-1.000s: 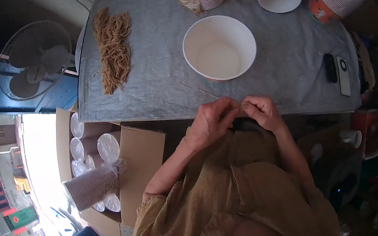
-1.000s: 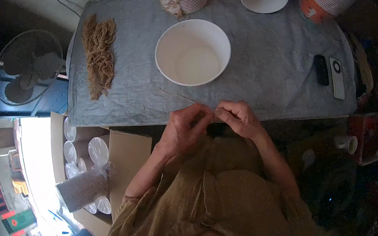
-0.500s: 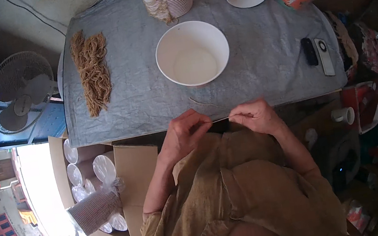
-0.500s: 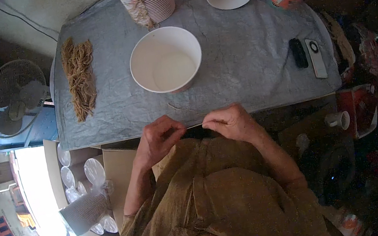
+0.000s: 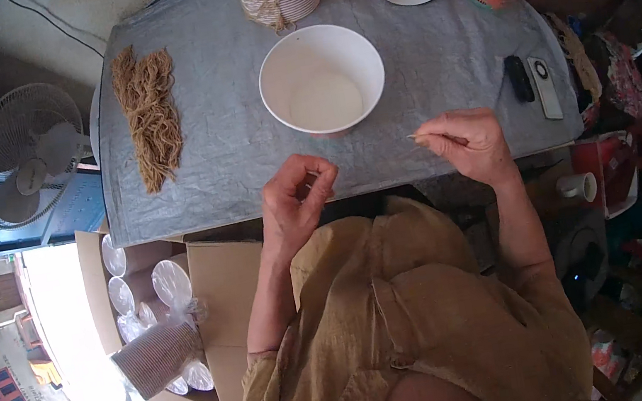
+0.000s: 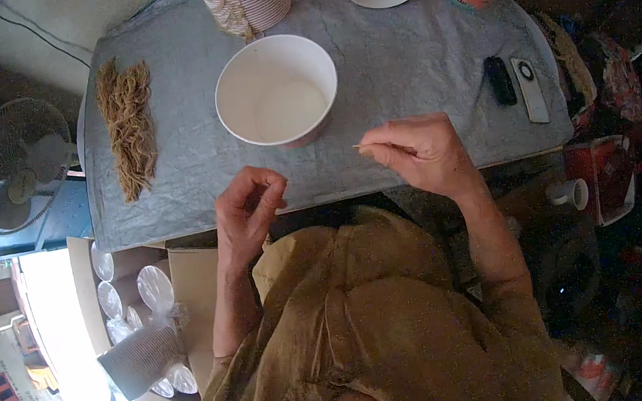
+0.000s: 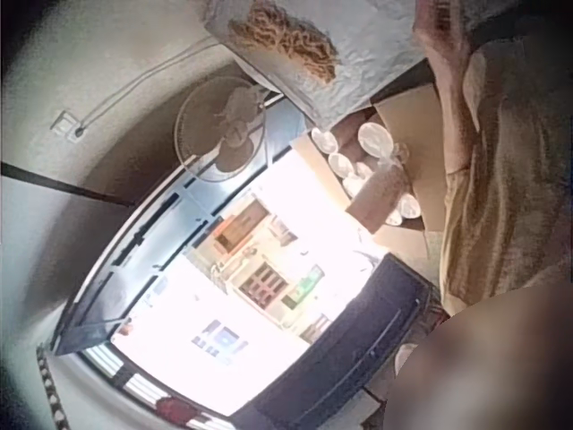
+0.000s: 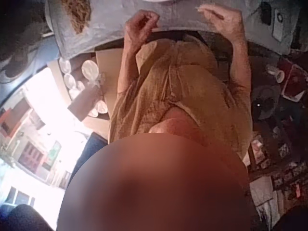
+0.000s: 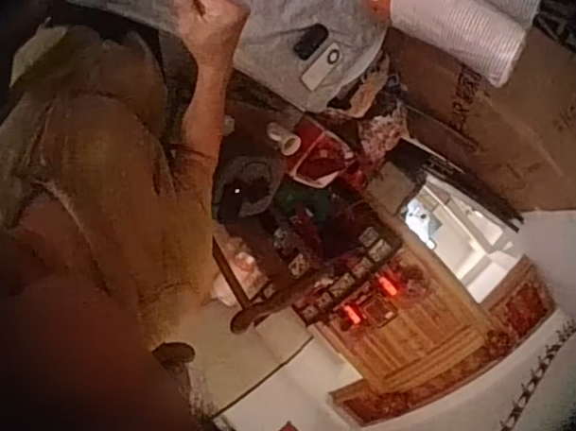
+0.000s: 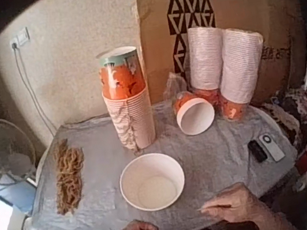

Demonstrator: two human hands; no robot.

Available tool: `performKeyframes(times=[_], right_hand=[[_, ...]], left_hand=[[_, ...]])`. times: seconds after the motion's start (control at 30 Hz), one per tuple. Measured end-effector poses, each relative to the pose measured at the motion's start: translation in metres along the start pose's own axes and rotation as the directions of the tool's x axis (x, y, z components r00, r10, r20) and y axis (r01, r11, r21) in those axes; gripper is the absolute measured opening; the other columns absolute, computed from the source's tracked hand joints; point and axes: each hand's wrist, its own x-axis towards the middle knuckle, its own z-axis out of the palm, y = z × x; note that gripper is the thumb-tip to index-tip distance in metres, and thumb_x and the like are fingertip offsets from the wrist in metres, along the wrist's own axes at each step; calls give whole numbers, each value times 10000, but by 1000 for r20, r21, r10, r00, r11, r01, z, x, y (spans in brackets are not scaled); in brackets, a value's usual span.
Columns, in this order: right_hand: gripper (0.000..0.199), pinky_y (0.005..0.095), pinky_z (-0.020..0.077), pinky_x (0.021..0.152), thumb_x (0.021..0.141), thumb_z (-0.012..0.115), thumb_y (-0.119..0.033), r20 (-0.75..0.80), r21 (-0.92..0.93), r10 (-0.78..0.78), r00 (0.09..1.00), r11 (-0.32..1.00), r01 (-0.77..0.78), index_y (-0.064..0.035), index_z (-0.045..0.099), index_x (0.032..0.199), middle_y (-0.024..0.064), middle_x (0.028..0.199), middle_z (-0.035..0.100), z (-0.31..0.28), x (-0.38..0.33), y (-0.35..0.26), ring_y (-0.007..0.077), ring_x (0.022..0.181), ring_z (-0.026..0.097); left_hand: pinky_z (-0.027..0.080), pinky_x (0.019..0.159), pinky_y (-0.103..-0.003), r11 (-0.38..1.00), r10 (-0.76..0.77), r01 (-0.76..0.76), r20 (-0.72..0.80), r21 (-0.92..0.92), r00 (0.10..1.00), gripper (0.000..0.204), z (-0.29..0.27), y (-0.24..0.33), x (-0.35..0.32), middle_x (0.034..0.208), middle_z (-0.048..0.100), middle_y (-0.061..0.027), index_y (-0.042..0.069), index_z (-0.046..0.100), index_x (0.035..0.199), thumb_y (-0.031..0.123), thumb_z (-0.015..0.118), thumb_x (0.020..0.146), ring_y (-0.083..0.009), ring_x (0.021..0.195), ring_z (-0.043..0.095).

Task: Attach string handles to paper buckets for packaging.

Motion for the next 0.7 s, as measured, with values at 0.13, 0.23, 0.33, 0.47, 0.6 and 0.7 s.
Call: performKeyframes(times=[0.13, 0.23, 0.33, 0.47, 0.6, 0.7], right_hand=[[83, 327, 504, 576, 827, 723, -47, 151, -119, -145, 978, 979, 164, -28, 704, 905, 98, 788, 694, 4, 11, -15, 240, 660, 669], [80, 337, 511, 586, 819, 722, -55, 218, -128, -121, 968, 980, 152, -43, 706, 897, 104, 797, 694, 9, 12, -22, 268, 673, 670], [72, 334, 514, 591, 819, 724, -58, 157, -167, -106, 982, 977, 133, -41, 706, 888, 106, 802, 697, 0, 11, -18, 265, 686, 678], [98, 265, 481, 586, 840, 739, -32, 51, -36, 29, 998, 999, -28, -5, 712, 931, 80, 760, 677, -12, 5, -2, 119, 653, 615], [94, 244, 466, 582, 851, 734, -31, 67, -15, 78, 995, 997, -77, 1, 713, 937, 64, 759, 674, -9, -2, 17, 93, 661, 596], [95, 235, 459, 580, 854, 734, -31, 65, 33, 144, 987, 989, -146, 5, 715, 941, 50, 752, 670, -2, -6, 28, 79, 656, 582]], left_hand=[[509, 624, -206, 978, 154, -131, 138, -164, 978, 504, 28, 24, 1, 1086, 699, -84, 24, 491, 1376, 25, 685, 911, -106, 808, 683], [515, 605, -208, 967, -21, 86, 260, -238, 965, 419, 41, 37, 4, 1066, 699, -76, 1, 542, 1313, 32, 682, 919, -108, 783, 685], [497, 578, -202, 972, -20, 73, 228, -225, 973, 203, 37, 16, 6, 957, 703, -47, -7, 665, 1121, 55, 683, 928, -85, 729, 665], [446, 521, -182, 968, -144, 152, 56, -198, 988, 127, 24, 15, 8, 860, 678, -24, 1, 730, 989, 107, 706, 923, -46, 648, 603], [448, 524, -177, 989, -2, 0, -13, -151, 1000, 148, 22, 8, 15, 845, 667, -25, 13, 740, 1032, 105, 706, 921, -48, 638, 593], [465, 534, -180, 986, -24, 26, 14, -163, 1000, 165, 22, 7, 18, 849, 672, -29, 11, 738, 1051, 119, 686, 938, -51, 642, 595]])
